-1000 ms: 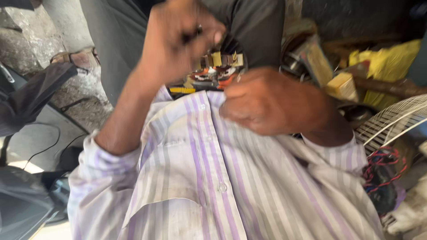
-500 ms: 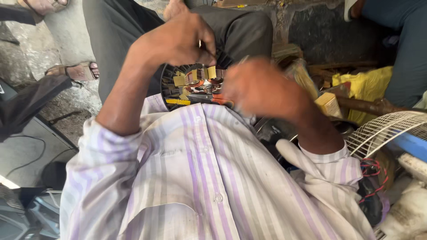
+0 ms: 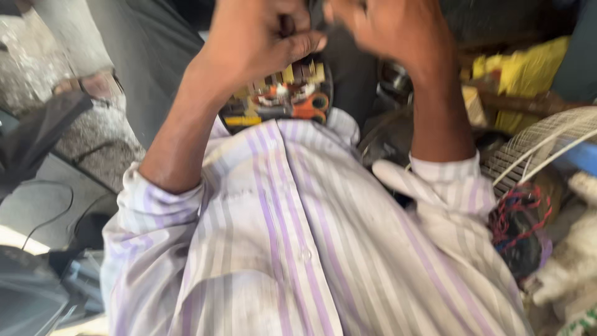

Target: The person sits on the ground and works on a circular electrical component, likely a fan motor stator, by hand. They manipulate small wires and insert small rectangular pieces of cardboard into the slots of the component. Later, they use orange-handled scissors to cut a piece of cardboard from a larger sheet.

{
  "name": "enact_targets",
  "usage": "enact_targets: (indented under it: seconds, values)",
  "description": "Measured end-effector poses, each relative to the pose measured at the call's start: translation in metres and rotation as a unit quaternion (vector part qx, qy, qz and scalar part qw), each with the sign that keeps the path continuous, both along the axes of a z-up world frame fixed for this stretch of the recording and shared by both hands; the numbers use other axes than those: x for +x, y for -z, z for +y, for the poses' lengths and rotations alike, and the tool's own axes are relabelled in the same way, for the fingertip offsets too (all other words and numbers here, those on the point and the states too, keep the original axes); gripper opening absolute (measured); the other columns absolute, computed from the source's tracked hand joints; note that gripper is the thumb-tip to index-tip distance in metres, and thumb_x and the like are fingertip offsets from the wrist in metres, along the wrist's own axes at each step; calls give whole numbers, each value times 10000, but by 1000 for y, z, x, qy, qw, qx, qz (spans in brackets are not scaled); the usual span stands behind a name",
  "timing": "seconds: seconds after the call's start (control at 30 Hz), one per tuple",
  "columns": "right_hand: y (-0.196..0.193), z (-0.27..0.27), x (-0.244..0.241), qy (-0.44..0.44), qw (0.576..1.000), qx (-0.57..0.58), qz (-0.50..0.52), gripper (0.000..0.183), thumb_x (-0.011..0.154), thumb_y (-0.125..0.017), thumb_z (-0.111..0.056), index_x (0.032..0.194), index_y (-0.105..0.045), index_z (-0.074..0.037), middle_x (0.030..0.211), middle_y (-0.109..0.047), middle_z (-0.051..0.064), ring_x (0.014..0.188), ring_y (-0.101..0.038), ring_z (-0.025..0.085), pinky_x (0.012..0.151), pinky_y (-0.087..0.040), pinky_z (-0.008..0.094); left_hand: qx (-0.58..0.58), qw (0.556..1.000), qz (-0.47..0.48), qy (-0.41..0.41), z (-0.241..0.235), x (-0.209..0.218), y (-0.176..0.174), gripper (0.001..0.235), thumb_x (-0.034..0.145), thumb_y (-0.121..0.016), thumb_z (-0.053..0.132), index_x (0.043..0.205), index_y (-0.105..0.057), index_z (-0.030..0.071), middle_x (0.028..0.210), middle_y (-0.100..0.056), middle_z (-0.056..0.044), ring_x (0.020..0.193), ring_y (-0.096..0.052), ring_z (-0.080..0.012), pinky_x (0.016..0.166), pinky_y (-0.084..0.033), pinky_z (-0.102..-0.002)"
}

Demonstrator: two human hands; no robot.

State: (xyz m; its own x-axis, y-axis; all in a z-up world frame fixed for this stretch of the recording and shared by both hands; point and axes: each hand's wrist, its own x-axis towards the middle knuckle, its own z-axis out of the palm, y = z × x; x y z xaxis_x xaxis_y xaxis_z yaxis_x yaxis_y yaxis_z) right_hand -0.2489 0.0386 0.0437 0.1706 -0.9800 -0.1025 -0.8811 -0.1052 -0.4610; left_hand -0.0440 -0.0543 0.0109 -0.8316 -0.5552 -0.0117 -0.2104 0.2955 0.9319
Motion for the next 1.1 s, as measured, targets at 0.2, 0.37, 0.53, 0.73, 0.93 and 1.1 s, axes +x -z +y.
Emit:
enact_targets:
  seconds: [0.2, 0.37, 0.53, 0.73, 0.93, 1.1]
  values:
    - [-30, 42, 49, -268, 959, 11, -95, 103, 790, -782, -113, 745, -694, -84, 700, -576, 60, 669, -619, 239, 597, -494, 415, -27, 991, 128, 5, -6, 38, 24, 76, 960, -849, 32, 980, -782, 62, 869, -730, -54, 814, -677, -186, 738, -525, -363]
    - [11, 19, 18, -157, 972, -80, -156, 132, 930, -832, -186, 941, -765, -72, 767, -576, 86, 723, -604, 269, 650, -478, 425, -220, 969, 111, 7, 77, 81, 7, 149, 883, -847, 65, 969, -725, 70, 861, -668, -77, 730, -663, -248, 629, -517, -386]
    - [107, -24, -6, -31, 979, 5, -202, 160, 810, -830, -175, 923, -803, -64, 851, -774, 118, 760, -730, 219, 682, -552, 340, -79, 972, 137, -174, 66, 84, -9, 146, 912, -848, 31, 995, -730, 48, 911, -643, -108, 768, -607, -206, 693, -479, -308]
    - [163, 2, 5, 154, 851, -25, -501, 179, 976, -771, -171, 1050, -725, -15, 1012, -699, 94, 897, -708, 168, 787, -605, 316, -180, 973, 88, -111, 59, 87, 23, 407, 916, -757, 131, 1302, -632, 95, 1321, -585, -213, 1250, -565, -354, 1070, -484, -483]
    - [163, -2, 52, 112, 389, 52, -913, 290, 1030, -617, -114, 1311, -576, -57, 1173, -674, 112, 812, -696, 154, 557, -501, 239, -485, 871, 31, -72, 64, 82, 39, 435, 984, -741, 252, 1416, -716, 210, 1579, -453, -257, 1482, -337, -583, 1203, -396, -742]
    - [168, 8, 58, -16, 670, 52, -740, 329, 1057, -779, -217, 1253, -622, -5, 1085, -622, 105, 906, -550, 154, 784, -427, 270, -571, 819, -2, -64, 44, 102, 71, 421, 1003, -780, 289, 1401, -717, 167, 1585, -449, -268, 1471, -284, -617, 1199, -332, -782]
